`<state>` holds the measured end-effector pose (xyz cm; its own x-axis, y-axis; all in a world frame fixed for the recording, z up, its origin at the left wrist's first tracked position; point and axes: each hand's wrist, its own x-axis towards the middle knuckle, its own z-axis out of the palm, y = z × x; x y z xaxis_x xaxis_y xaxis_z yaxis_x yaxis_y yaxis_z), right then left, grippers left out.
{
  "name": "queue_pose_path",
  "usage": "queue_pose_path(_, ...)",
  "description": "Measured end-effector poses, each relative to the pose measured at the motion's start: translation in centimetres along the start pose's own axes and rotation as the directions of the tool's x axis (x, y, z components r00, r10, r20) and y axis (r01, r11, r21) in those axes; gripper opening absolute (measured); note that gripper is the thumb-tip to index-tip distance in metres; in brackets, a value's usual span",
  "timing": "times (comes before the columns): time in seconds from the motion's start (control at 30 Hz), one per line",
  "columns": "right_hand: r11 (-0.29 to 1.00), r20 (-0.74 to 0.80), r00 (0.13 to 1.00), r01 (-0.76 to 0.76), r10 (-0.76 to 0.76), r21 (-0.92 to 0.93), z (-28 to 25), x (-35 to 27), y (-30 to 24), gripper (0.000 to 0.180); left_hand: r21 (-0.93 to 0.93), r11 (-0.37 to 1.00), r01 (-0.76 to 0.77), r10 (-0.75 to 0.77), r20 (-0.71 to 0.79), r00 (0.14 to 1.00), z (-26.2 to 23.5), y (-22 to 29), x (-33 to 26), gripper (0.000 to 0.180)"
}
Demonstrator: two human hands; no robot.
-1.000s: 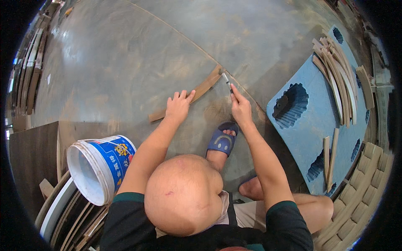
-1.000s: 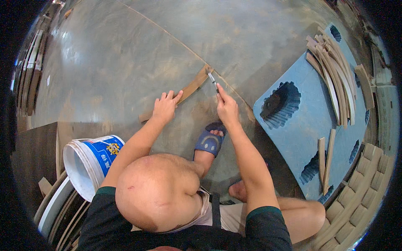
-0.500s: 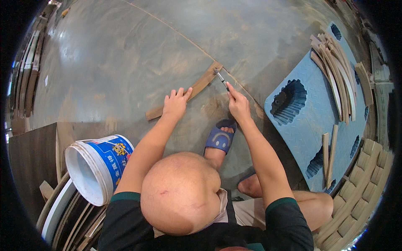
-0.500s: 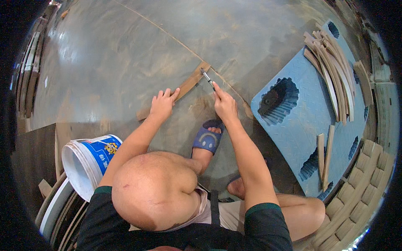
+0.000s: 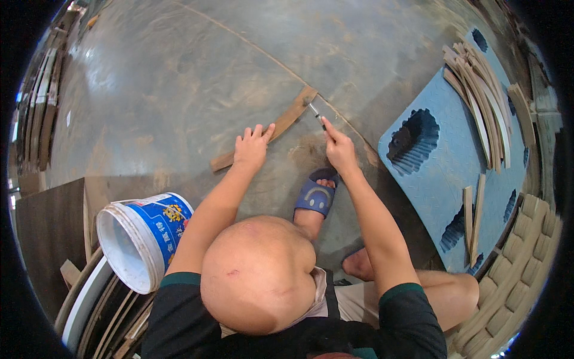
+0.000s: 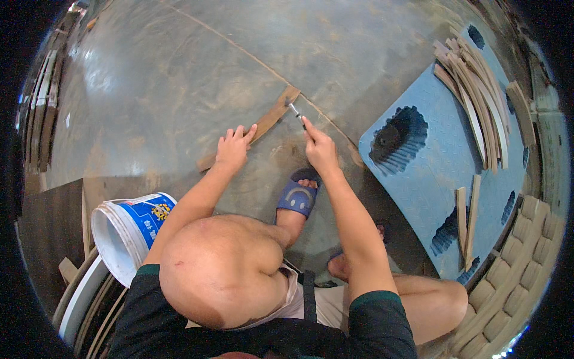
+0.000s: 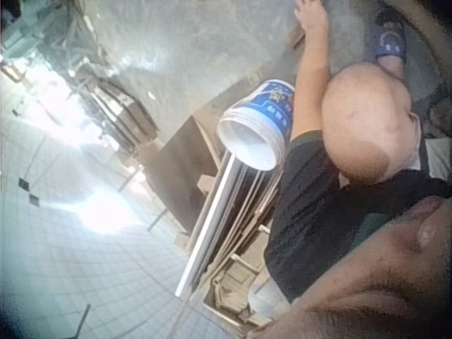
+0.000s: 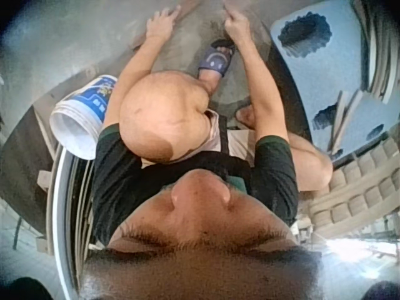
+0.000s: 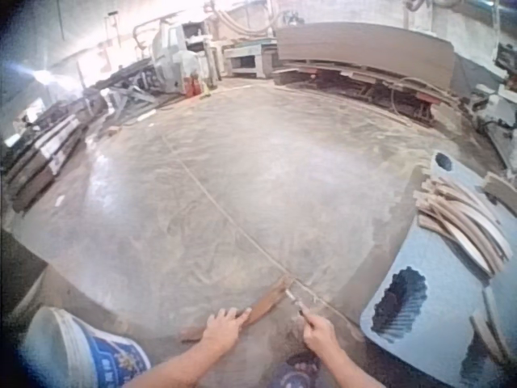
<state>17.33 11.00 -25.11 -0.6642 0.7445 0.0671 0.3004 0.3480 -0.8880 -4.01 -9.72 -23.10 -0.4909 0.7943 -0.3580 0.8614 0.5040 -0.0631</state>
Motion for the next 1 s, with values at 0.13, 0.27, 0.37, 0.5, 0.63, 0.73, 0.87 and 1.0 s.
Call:
queue_pose_path(0.13,0.981,0.085,0.983,-0.152,0.163,-0.118,0.1,0.4,-2.0,0.046,0.003,1.000,0.022,-0.022,0.033,0.999,0.3,-0.5,-0.3,0.085)
queue_pose_path(0.27,0.993,0.008,0.994,-0.110,0.110,-0.032,0.6,-0.4,0.1,0.047,0.013,1.000,0.011,-0.011,-0.014,1.000,0.3,0.4,0.2,0.083)
queue_pose_path(0.37,0.987,0.024,0.991,-0.126,0.129,-0.101,0.6,0.2,-0.2,0.047,0.019,1.000,0.018,-0.018,-0.017,1.000,0.4,-0.2,0.5,0.083)
queue_pose_path(0.5,0.991,0.027,0.994,-0.099,0.102,-0.088,0.0,-0.1,-2.4,0.047,-0.005,1.000,0.022,-0.022,-0.005,1.000,0.3,-0.1,-0.2,0.084)
queue_pose_path(0.63,0.984,0.035,0.986,-0.158,0.161,-0.076,0.1,0.3,-0.9,0.047,-0.011,1.000,0.010,-0.010,-0.005,1.000,0.4,0.1,0.3,0.083)
queue_pose_path(0.73,0.969,0.068,0.966,-0.245,0.248,-0.040,-0.4,0.4,-3.4,0.047,-0.020,1.000,0.023,-0.023,-0.016,1.000,0.3,-0.3,-0.3,0.083)
queue_pose_path(0.87,0.920,0.021,0.956,-0.287,0.292,0.267,-0.9,-1.1,-2.8,0.046,-0.087,0.996,0.021,-0.026,-0.050,0.998,0.0,0.0,-0.1,0.081)
queue_pose_path(1.0,0.884,-0.026,0.945,-0.296,0.327,0.362,-2.1,-3.5,-1.8,0.046,-0.223,0.974,0.045,-0.077,-0.136,0.988,-0.3,-0.9,0.5,0.081)
